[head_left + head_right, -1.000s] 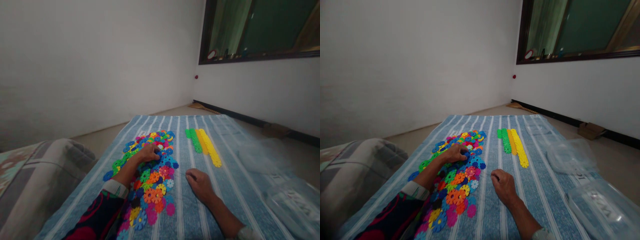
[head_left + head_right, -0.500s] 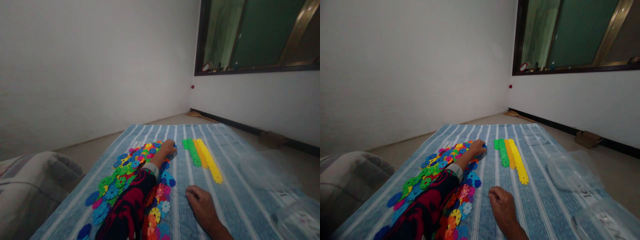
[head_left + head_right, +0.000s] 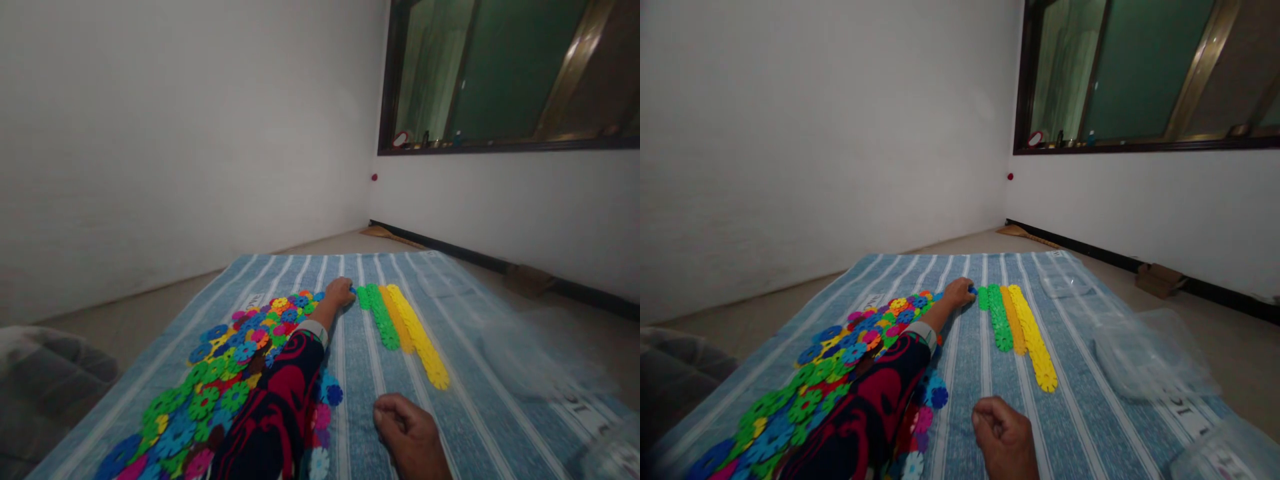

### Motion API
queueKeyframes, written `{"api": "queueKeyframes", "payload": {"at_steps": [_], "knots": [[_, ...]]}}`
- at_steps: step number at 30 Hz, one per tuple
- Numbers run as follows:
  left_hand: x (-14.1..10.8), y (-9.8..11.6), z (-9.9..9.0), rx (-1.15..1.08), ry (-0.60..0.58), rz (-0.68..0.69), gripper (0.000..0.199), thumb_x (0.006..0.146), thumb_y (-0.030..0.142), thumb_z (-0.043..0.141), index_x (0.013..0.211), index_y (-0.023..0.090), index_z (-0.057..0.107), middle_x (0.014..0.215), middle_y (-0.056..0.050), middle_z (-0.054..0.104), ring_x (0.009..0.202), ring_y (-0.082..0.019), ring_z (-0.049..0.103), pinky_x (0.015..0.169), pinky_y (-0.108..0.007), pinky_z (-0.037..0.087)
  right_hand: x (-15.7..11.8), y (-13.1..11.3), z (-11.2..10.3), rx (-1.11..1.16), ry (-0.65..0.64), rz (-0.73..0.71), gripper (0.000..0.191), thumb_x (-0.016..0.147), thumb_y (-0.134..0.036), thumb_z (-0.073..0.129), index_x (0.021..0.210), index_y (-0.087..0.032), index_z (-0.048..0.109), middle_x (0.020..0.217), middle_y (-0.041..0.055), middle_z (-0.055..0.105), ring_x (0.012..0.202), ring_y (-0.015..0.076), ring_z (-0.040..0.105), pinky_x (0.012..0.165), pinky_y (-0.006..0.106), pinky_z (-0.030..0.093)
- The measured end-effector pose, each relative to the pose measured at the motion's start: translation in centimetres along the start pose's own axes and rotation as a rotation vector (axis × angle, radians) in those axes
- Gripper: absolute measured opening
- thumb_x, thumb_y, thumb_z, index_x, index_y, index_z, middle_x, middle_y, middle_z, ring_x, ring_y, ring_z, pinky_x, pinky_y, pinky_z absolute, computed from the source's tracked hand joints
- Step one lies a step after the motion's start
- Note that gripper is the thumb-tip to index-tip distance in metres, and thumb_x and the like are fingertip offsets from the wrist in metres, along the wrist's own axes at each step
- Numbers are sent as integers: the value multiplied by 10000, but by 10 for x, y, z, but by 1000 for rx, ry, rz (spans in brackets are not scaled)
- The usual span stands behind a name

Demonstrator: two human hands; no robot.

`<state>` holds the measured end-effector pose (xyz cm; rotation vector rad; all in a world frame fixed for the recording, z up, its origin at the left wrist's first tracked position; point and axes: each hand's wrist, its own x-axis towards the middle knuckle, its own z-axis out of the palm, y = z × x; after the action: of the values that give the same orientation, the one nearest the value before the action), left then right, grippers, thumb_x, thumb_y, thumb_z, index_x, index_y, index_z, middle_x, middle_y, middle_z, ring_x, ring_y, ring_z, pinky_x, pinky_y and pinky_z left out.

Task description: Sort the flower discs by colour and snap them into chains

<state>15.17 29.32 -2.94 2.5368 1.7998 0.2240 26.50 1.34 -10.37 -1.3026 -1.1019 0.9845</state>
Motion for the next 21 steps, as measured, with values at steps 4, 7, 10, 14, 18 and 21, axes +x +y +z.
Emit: {"api": "queueKeyframes", "payload": {"at_steps": [4, 7, 10, 14, 18, 21], "knots": [[2, -4, -5, -3, -28, 10, 320, 729, 327, 644, 1008, 186, 713, 1110, -125, 708, 1074, -270, 639, 845, -302, 494, 1, 1, 0, -36, -1, -30, 340, 717, -507, 672, 667, -172, 693, 524, -25, 489, 505, 113, 427, 485, 213, 347], [-1, -6, -7, -6, -24, 7, 366, 723, 337, 663, 1057, 193, 701, 1133, -117, 705, 1090, -263, 632, 857, -291, 486, 0, -1, 0, -33, 5, -35, 359, 705, -531, 683, 656, -175, 693, 522, -23, 501, 505, 114, 433, 477, 211, 351], [-4, -6, -6, -7, -9, 0, 346, 749, 306, 641, 1069, 188, 700, 1142, -115, 703, 1098, -247, 630, 876, -278, 476, -1, -4, 0, -42, 2, -45, 351, 699, -527, 692, 637, -182, 686, 507, -34, 479, 494, 104, 412, 467, 201, 342], [-6, -3, -3, -5, 3, -17, 297, 768, 265, 609, 1034, 194, 717, 1128, -113, 710, 1081, -242, 638, 868, -285, 482, -1, -5, 1, -48, -1, -53, 375, 703, -554, 683, 625, -187, 678, 500, -38, 464, 491, 103, 395, 462, 203, 343], [-4, -1, -1, 2, 0, -32, 295, 766, 244, 586, 1022, 203, 727, 1110, -106, 719, 1054, -235, 647, 849, -279, 492, -1, -3, 1, -72, -21, -45, 432, 710, -609, 643, 627, -186, 666, 506, -33, 458, 492, 108, 384, 471, 212, 337], [-1, 0, 1, 6, -8, -25, 294, 766, 231, 572, 1009, 205, 735, 1098, -106, 725, 1048, -232, 652, 841, -270, 495, -1, -3, 0, -106, -34, -43, 428, 719, -608, 626, 631, -190, 666, 510, -32, 453, 497, 113, 383, 480, 216, 332]]}}
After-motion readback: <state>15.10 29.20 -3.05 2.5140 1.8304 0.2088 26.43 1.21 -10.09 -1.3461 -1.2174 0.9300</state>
